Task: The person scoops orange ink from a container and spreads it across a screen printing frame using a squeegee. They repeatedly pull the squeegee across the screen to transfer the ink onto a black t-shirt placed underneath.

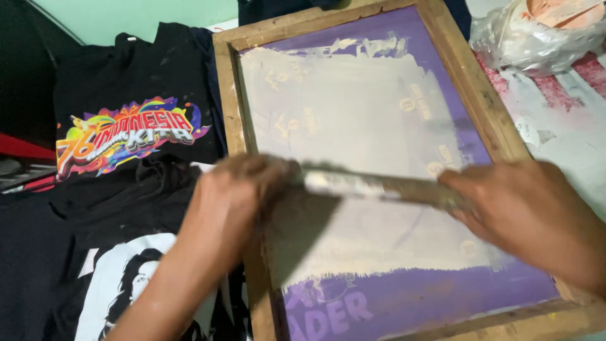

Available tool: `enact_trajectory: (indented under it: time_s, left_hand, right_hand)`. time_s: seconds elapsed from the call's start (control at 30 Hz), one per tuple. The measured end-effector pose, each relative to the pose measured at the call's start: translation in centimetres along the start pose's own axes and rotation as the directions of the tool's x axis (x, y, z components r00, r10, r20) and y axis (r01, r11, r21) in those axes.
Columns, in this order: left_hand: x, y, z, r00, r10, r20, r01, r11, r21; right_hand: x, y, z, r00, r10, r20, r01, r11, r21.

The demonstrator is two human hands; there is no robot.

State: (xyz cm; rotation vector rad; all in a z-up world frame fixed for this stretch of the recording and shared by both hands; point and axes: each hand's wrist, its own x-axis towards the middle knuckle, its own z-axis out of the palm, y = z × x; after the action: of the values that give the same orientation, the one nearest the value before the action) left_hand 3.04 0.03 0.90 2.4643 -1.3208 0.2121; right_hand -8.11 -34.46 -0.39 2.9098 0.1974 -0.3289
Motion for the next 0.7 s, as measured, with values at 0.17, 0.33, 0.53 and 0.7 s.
enact_trajectory:
  time_s: [0.17, 0.33, 0.53, 0.7]
  left_hand:
    - [-4.7, 4.6, 0.3, 1.0, -0.006, 0.023, 0.007, 0.998, -0.056]
    - [-8.1, 6.4, 2.4, 0.993, 0.093, -0.068, -0.092, 0.996, 0.013]
    - [-5.4, 5.4, 1.1, 0.992, 0.116, -0.043, -0.115, 0.993, 0.032]
    - [2.7, 0.1, -1.8, 1.0, 0.022, 0.019, -0.024, 0.994, 0.104]
  right_hand:
    - [-6.5, -0.3, 6.6, 0.993, 0.057, -0.103, -0.065, 0.995, -0.075]
    - [-11.4, 2.2, 14.5, 0.952, -0.165, -0.258, 0.158, 0.986, -0.048]
    - [-9.7, 2.7, 12.2, 0.928, -0.14, -0.346, 0.199, 0.97, 0.14]
    - [-0.2, 2.8, 2.0, 0.99, 0.099, -0.102, -0.089, 0.991, 0.098]
